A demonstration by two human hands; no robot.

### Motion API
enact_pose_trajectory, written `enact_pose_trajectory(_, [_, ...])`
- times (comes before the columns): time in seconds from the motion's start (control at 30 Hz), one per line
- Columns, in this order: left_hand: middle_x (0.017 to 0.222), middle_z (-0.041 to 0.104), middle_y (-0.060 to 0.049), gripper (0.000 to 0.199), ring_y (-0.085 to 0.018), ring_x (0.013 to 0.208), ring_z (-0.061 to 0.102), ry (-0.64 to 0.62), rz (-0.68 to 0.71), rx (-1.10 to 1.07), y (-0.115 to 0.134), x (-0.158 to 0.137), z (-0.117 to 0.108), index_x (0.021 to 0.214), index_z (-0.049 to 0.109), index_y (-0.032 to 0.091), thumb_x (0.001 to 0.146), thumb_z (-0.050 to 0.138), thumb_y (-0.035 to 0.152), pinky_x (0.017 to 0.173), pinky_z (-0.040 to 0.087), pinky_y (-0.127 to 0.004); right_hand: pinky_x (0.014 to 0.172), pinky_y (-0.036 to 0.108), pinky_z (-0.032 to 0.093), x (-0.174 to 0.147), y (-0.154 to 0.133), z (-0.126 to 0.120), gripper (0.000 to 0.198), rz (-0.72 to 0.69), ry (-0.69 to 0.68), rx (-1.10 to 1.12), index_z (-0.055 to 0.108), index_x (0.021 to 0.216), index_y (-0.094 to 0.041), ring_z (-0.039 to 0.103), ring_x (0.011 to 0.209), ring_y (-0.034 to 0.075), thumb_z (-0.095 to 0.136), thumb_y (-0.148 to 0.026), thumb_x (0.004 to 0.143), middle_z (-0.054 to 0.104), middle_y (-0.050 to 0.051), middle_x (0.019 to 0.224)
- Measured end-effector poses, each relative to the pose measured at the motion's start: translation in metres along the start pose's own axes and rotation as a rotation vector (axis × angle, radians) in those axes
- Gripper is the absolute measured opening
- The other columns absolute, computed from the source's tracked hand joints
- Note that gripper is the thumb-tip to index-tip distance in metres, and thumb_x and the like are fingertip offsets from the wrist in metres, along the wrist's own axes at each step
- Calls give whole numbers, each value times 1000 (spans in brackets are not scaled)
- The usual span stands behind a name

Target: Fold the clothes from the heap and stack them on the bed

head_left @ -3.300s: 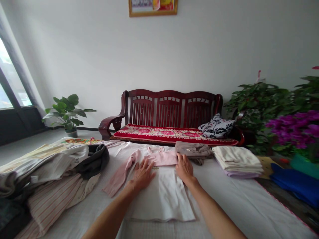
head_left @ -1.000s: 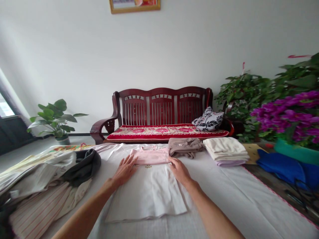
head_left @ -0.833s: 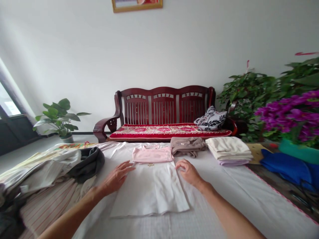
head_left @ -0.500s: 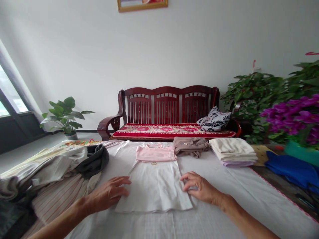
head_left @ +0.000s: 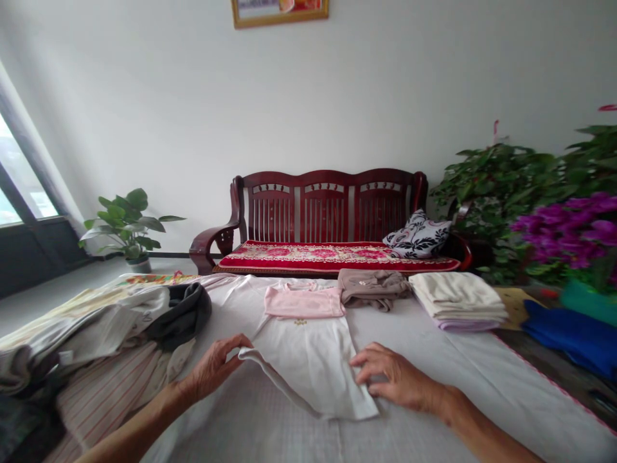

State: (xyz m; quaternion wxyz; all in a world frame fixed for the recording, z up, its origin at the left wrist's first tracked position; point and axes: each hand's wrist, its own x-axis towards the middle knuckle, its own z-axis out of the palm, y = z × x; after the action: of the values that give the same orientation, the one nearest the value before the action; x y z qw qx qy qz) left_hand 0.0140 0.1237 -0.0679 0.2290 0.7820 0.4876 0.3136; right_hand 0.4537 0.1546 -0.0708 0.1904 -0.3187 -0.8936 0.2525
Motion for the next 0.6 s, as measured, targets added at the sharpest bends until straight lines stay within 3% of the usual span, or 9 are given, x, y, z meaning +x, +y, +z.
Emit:
enact_pose_trajectory(0.17, [76, 66, -1, 36, -17, 73, 59, 44, -28, -109, 0, 3, 9, 84, 66, 19, 92, 52, 51, 70, 46, -24, 92, 35, 45, -1, -5, 16, 14, -34, 84, -66, 74, 87, -28, 62, 99, 21, 61, -22, 88, 74, 2, 102])
enact_pose_trajectory(0.3, [71, 60, -1, 44, -16, 69, 53, 211, -129, -257, -4, 15, 17, 77, 63, 17, 86, 56, 60, 65, 44, -24, 80, 31, 49, 15, 5, 14, 20, 88, 346, 51, 68, 85, -23, 63, 87, 20, 56, -38, 92, 70, 5, 89])
enact_pose_trajectory(0.43, [62, 52, 3, 50, -12, 58, 46, 381, -274, -390, -4, 53, 13, 74, 60, 18, 71, 63, 67, 54, 40, -22, 67, 29, 49, 64, 27, -13, 33, 232, 622, 278, 64, 88, -20, 62, 73, 20, 55, -51, 88, 69, 4, 78])
enact_pose_trajectory(0.5, [61, 53, 3, 48, -12, 55, 48, 426, -377, -451, -4, 79, 8, 77, 60, 18, 67, 65, 65, 52, 41, -22, 65, 29, 49, 94, 39, -27, 28, 324, 703, 306, 64, 88, -19, 63, 70, 20, 55, -45, 84, 70, 3, 77])
enact_pose_trajectory(0.6, [63, 57, 2, 41, -13, 57, 55, 459, -523, -496, -10, 115, 1, 80, 60, 18, 68, 66, 57, 53, 46, -23, 72, 31, 51, 130, 51, -37, 22, 475, 748, 162, 66, 88, -17, 67, 79, 21, 51, -33, 84, 73, 6, 85])
